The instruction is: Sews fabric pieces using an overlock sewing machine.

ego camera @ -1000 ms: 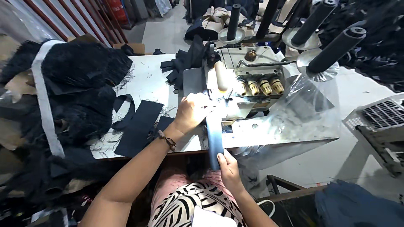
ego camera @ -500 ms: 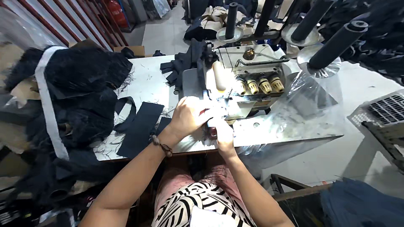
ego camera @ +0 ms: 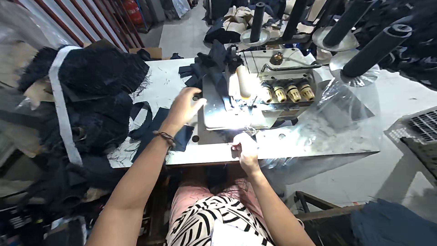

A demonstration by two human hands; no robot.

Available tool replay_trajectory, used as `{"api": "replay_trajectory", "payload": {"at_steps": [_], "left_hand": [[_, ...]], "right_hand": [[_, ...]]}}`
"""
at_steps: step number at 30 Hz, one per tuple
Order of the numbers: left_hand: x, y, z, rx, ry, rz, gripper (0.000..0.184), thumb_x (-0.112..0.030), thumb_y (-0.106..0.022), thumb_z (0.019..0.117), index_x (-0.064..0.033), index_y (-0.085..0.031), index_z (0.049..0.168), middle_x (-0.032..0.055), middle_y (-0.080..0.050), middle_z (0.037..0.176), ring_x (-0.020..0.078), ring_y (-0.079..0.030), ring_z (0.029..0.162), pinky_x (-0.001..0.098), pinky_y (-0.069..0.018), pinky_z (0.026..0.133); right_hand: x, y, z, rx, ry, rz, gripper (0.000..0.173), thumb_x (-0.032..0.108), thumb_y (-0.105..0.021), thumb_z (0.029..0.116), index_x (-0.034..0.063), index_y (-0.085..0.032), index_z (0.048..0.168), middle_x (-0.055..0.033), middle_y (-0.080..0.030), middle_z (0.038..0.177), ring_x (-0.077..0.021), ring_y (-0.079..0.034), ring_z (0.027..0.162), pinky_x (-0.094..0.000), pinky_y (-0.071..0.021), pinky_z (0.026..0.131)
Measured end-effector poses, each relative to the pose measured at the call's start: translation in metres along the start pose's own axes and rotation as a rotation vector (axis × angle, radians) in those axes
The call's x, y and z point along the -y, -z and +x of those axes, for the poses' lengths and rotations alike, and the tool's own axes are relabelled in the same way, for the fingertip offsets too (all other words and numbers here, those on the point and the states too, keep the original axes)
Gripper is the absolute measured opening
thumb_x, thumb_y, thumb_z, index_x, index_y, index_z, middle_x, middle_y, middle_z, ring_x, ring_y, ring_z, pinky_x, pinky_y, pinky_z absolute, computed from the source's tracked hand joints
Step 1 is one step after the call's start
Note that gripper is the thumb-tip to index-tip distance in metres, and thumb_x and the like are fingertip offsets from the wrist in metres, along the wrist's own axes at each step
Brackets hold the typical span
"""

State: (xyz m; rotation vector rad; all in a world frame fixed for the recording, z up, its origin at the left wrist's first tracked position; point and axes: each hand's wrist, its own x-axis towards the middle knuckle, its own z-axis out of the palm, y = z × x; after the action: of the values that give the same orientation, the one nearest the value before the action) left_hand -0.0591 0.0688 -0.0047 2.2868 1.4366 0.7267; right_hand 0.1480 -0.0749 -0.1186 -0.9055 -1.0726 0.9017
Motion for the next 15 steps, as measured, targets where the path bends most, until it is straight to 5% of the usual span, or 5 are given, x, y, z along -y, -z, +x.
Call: {"api": "replay_trajectory", "payload": {"at_steps": [6, 10, 15], "left_hand": [[0.081, 0.032, -0.048, 0.096, 0.597, 0.218, 0.044, -0.023, -0.062, 0.1034, 0.0099, -0.057, 0.133, 0.034, -0.062, 0.125, 0.0514, -0.059, 0.122, 0.068, -0.0441, 0.104], [0.083, 0.024, -0.054, 0.117, 0.625, 0.258, 0.032, -0.021, -0.057, 0.1061, 0.0073, -0.065, 0.119, 0.0311, -0.065, 0.118, 0.0478, -0.062, 0.118, 0.0662, -0.046, 0.101], [0.087, 0.027, -0.056, -0.009, 0.491, 0.159, 0.041, -0.021, -0.07, 0.0989, 0.0072, -0.06, 0.127, 0.0329, -0.06, 0.127, 0.0485, -0.061, 0.117, 0.0632, -0.0489, 0.101]], "right_hand": [[-0.001, -0.002, 0.002, -0.02, -0.028, 0.118, 0.04, 0.01, -0.033, 0.1002, 0.019, -0.06, 0.072, 0.0073, -0.062, 0.072, -0.0056, -0.06, 0.069, -0.0247, -0.0531, 0.066], [-0.002, -0.002, 0.002, -0.037, -0.02, 0.131, 0.042, 0.012, -0.032, 0.1018, 0.0201, -0.058, 0.07, 0.0071, -0.062, 0.072, -0.0063, -0.06, 0.069, -0.0251, -0.0528, 0.067], [0.001, -0.002, 0.001, -0.032, -0.012, 0.104, 0.041, 0.011, -0.032, 0.1023, 0.0187, -0.062, 0.075, 0.007, -0.063, 0.073, -0.005, -0.061, 0.069, -0.0234, -0.053, 0.068]]}}
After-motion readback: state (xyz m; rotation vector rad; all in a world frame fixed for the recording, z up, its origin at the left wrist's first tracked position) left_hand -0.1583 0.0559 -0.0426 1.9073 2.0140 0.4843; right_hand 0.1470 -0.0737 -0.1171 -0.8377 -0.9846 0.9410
